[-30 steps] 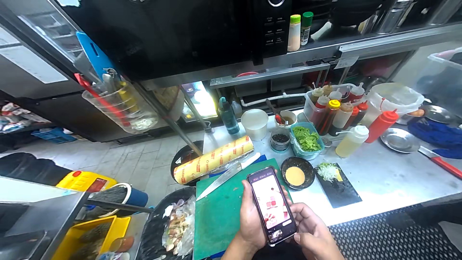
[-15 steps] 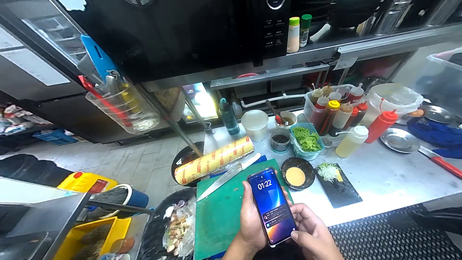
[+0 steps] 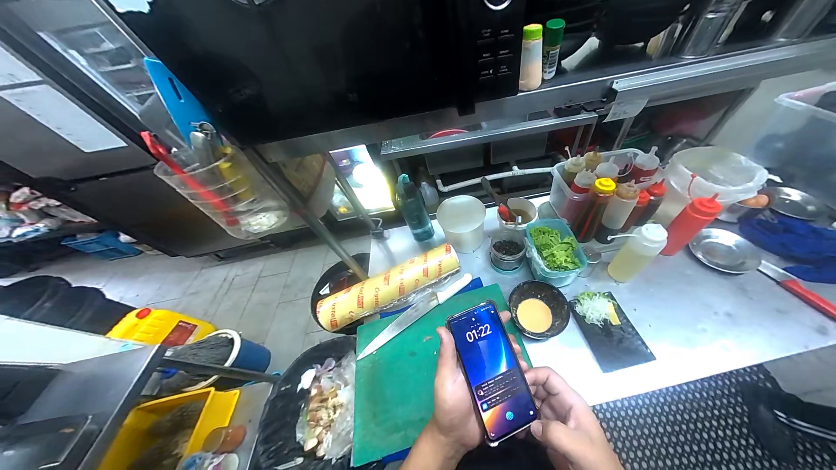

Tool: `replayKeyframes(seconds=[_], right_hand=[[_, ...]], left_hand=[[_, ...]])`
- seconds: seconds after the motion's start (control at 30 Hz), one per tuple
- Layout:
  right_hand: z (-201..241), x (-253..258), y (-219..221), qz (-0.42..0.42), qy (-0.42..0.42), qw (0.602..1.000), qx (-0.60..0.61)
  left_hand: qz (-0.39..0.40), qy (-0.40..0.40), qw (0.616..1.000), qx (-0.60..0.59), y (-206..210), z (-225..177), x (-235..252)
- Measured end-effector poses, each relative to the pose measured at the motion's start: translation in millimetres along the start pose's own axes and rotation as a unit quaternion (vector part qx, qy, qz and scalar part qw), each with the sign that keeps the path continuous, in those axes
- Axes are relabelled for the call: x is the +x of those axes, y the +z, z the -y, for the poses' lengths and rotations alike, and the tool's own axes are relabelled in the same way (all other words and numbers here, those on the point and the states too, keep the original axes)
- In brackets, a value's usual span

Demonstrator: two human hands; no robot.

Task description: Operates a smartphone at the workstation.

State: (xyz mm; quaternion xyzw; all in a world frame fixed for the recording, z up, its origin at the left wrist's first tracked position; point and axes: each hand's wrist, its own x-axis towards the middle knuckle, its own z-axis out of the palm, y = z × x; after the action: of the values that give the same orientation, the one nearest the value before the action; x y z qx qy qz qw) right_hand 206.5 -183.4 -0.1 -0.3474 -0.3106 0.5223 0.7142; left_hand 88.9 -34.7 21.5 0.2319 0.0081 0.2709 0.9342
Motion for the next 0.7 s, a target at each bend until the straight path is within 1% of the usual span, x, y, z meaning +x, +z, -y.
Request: replayKeyframes(seconds=[0.1, 0.23, 0.3, 0.4, 0.5, 0.7], right_hand=[[0.8, -1.2, 1.1, -0.010, -0.007, 1.000, -0.025], [5.2, -3.3, 5.7, -0.022, -0.043, 0.992, -0.120], [7.1, -3.0, 9.6, -0.024, -0.070, 0.986, -0.149], [6.9, -1.5, 10.7, -0.016, -0.106, 0.971, -0.213], [6.2, 0.1, 11.3, -0.018, -0.116, 0.954, -0.277], [5.8, 2.3, 11.8, -0.010, -0.121, 0.954, -0.273]], left_hand=[[0.003, -0.006, 1.000, 0.000, 0.4, 0.0, -1.0], [0.008, -0.003, 1.000, -0.004, -0.6, 2.0, -2.1], [0.008, 0.007, 1.000, 0.001, -1.4, 3.7, -2.0], [0.015, 0.021, 1.000, 0.005, -3.8, 5.1, -1.8], [0.026, 0.023, 0.999, 0.009, -5.0, 7.7, -1.6], [0.041, 0.008, 0.999, 0.013, -5.2, 10.5, 0.8]])
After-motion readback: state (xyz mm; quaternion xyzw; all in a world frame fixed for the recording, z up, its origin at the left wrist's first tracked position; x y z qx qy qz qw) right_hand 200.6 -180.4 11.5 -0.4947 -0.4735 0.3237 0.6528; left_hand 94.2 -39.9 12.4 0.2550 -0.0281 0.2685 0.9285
